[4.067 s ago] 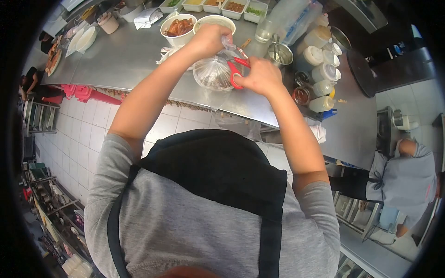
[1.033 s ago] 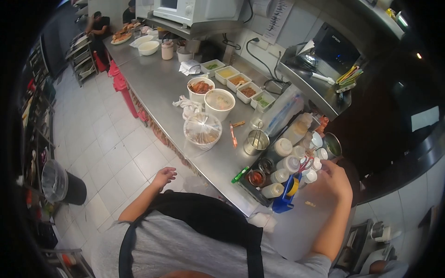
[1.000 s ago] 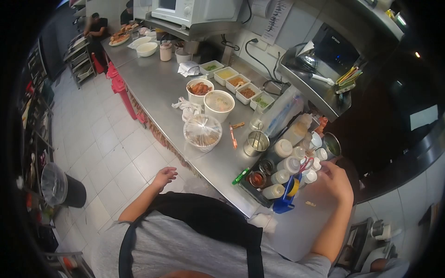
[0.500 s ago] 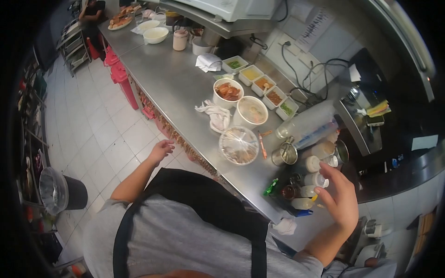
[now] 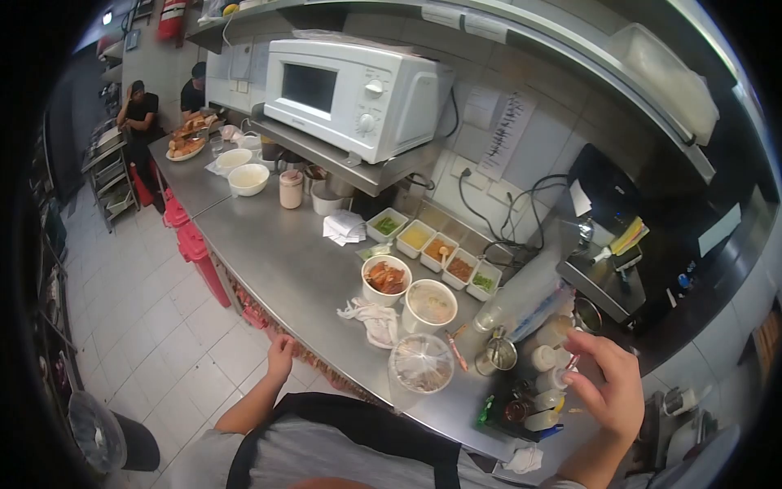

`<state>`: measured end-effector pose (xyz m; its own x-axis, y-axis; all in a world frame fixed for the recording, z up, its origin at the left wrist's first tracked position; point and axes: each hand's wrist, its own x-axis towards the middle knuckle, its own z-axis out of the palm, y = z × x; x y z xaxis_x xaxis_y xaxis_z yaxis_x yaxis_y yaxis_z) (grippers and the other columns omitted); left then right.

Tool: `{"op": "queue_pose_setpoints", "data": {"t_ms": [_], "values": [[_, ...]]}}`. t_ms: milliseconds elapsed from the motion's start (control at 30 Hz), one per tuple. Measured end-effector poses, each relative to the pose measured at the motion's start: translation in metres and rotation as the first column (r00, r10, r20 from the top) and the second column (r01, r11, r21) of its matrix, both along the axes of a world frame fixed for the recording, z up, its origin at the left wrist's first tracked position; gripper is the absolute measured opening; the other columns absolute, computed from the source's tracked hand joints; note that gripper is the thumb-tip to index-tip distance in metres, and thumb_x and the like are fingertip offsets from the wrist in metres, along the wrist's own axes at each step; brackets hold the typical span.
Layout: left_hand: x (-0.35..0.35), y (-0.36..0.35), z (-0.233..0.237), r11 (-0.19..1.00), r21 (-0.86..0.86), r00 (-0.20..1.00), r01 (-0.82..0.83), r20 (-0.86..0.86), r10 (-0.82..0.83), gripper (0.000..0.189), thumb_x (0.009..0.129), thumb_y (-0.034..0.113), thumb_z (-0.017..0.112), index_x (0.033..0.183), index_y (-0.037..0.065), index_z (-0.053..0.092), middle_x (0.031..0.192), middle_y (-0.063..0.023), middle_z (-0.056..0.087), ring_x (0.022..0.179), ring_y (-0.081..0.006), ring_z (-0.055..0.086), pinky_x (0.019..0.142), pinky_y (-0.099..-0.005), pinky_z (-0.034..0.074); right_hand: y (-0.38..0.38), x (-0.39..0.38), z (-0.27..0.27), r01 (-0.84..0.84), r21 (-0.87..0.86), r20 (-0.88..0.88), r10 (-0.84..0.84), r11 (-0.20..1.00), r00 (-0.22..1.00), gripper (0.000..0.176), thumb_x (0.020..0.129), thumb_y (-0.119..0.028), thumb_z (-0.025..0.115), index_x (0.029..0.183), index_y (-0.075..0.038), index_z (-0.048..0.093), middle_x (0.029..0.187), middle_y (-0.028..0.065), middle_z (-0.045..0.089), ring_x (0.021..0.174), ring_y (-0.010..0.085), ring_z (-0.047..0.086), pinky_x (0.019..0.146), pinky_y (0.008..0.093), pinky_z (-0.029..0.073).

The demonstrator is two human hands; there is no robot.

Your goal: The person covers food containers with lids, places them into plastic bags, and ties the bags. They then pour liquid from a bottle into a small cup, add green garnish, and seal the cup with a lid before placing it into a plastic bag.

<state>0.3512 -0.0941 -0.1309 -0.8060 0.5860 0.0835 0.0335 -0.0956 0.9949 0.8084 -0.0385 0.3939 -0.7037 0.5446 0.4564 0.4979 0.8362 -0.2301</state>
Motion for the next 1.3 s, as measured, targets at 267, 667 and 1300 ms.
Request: {"op": "queue_pose_setpoints", "data": {"t_ms": [267, 667, 1300], "values": [[0.064, -0.015, 0.066, 0.975, -0.163, 0.968, 0.152, -0.176, -0.180, 0.015, 0.085, 0.006, 0.064, 0.096, 0.002, 0.055, 0.079, -0.0032, 0.060, 0.070, -0.0096, 0.057, 0.065, -0.0249, 0.049, 0.028, 0.007, -0.009, -0.037, -0.102, 0.097, 0.047, 0.994, 0.994, 0.056, 0.069, -0.015, 0.076, 0.120, -0.002, 0.058, 0.097, 0.0150, 0.066, 0.090, 0.0291, 0.064, 0.080, 0.0338, 0.049], [0.129, 0.095, 0.160, 0.571, -0.315, 0.350, 0.758, -0.543, -0.764, 0.072, 0.063, 0.008, 0.082, 0.127, 0.008, 0.050, 0.120, -0.0145, 0.052, 0.108, -0.0315, 0.055, 0.087, -0.0365, 0.049, 0.016, 0.031, -0.038, 0.209, -0.099, 0.024, -0.207, 0.973, 0.978, 0.026, 0.070, -0.007, 0.073, 0.091, 0.003, 0.062, 0.087, 0.0114, 0.064, 0.081, 0.0227, 0.062, 0.075, 0.0299, 0.047], [0.170, 0.106, 0.152, 0.654, -0.328, 0.417, 0.681, -0.560, -0.715, 0.072, 0.059, 0.003, 0.084, 0.123, 0.006, 0.052, 0.111, -0.0108, 0.053, 0.095, -0.0245, 0.056, 0.073, -0.0318, 0.053, 0.180, 0.250, -0.222, 0.892, -0.243, 0.077, -0.909, 0.382, 0.410, 0.009, 0.069, -0.006, 0.065, 0.076, -0.006, 0.069, 0.069, 0.0090, 0.066, 0.065, 0.0189, 0.064, 0.062, 0.0313, 0.050]]}}
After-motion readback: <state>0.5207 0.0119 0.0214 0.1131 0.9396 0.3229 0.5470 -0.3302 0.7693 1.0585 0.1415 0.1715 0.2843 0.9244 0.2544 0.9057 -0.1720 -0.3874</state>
